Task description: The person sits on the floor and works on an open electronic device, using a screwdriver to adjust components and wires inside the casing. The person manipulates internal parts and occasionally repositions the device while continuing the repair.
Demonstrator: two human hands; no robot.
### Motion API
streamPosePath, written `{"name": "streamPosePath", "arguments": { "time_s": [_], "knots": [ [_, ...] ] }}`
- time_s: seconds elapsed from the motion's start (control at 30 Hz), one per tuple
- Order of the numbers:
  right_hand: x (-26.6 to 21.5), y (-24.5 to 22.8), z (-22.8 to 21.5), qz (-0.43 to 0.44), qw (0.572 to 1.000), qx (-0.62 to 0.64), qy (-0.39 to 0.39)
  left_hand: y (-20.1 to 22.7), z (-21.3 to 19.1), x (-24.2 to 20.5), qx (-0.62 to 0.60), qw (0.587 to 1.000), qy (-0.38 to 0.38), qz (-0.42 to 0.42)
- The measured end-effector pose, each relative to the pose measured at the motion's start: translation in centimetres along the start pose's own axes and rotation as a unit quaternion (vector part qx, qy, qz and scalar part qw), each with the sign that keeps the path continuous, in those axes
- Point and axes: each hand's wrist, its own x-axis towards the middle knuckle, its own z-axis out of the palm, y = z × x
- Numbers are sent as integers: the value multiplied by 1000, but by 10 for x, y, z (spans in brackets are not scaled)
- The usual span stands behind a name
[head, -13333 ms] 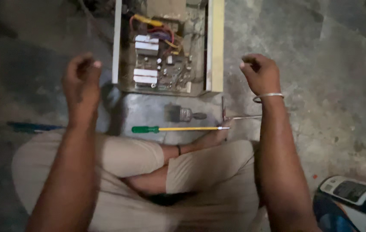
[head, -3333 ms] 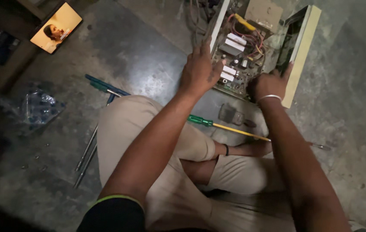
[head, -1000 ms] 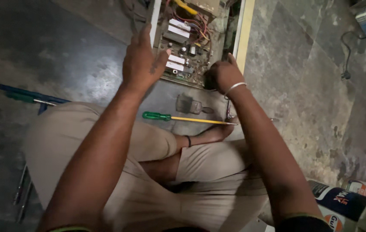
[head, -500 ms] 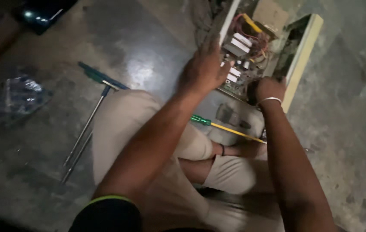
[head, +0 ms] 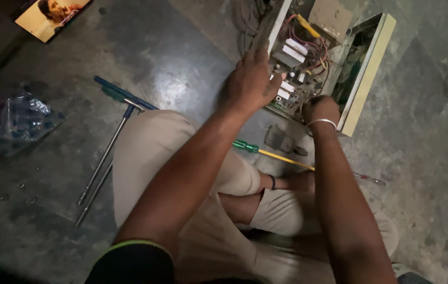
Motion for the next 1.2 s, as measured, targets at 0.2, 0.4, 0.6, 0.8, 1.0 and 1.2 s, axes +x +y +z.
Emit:
{"name": "streamPosePath", "arguments": {
  "time_s": [0.2, 0.4, 0.6, 0.8, 1.0, 1.2],
  "knots": [
    [-1, -7, -9, 23, 999, 15, -30, -8, 10, 2, -1, 999, 28, 30],
    [11, -3, -4, 56, 997, 11, -53, -12, 15, 1, -10, 1000, 14, 21],
    [16, 6, 4, 69, 992, 85, -68, -11, 13, 3, -16, 999, 22, 24],
    [17, 11, 14, 1, 998, 52, -26, -8, 11, 4, -16, 1000, -15, -11],
    [36, 33, 35, 2, 997, 73, -27, -5, 9, 3, 1, 1000, 4, -3],
    [70, 61, 58, 36, 964, 261, 34, -1, -7, 1, -8, 1000, -16, 20]
  ]
}}
